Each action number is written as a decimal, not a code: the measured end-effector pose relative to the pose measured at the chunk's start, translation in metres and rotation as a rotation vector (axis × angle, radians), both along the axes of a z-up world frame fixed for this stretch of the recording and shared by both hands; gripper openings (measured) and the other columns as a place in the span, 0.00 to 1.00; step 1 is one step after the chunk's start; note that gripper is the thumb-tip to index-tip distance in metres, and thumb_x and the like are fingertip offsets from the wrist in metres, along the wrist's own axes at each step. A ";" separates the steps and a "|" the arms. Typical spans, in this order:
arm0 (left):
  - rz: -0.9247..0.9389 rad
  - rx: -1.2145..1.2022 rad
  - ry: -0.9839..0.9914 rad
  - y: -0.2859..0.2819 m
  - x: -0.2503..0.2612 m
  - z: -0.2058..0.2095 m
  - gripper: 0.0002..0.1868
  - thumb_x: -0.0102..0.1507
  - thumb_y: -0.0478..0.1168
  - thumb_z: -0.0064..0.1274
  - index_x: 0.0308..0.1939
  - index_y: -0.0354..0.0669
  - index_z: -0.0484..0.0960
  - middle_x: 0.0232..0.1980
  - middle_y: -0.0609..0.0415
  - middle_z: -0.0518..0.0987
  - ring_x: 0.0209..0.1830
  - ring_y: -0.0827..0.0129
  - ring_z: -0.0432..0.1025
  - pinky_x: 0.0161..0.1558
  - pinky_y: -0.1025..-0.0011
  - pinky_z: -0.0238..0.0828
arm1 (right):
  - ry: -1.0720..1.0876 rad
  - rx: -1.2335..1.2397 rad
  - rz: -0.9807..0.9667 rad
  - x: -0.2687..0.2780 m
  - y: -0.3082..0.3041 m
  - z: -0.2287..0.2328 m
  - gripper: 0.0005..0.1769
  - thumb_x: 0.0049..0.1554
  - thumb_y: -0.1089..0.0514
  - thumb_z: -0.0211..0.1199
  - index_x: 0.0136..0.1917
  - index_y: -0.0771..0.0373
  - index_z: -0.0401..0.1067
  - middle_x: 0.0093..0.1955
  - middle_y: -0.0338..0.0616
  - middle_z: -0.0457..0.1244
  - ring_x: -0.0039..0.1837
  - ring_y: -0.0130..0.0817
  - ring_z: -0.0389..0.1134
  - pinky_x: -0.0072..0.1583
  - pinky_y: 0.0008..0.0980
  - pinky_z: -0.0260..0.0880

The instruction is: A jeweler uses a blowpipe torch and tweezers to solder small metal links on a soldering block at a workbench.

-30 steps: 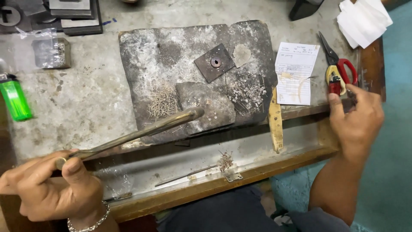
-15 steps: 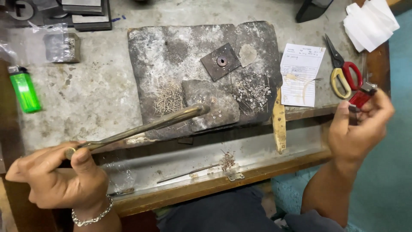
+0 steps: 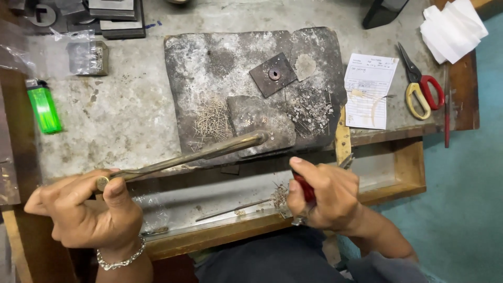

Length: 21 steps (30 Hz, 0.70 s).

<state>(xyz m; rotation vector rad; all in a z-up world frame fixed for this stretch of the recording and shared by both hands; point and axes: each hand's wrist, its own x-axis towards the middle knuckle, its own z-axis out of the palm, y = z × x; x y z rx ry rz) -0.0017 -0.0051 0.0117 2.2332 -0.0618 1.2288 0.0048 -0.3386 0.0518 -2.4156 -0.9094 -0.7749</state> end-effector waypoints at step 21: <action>0.007 0.012 -0.038 0.001 0.001 0.002 0.17 0.75 0.35 0.55 0.33 0.28 0.77 0.32 0.44 0.75 0.33 0.58 0.63 0.56 0.58 0.50 | -0.060 -0.058 -0.016 0.006 0.003 0.000 0.15 0.65 0.62 0.62 0.63 0.67 0.66 0.30 0.35 0.53 0.28 0.29 0.50 0.32 0.35 0.52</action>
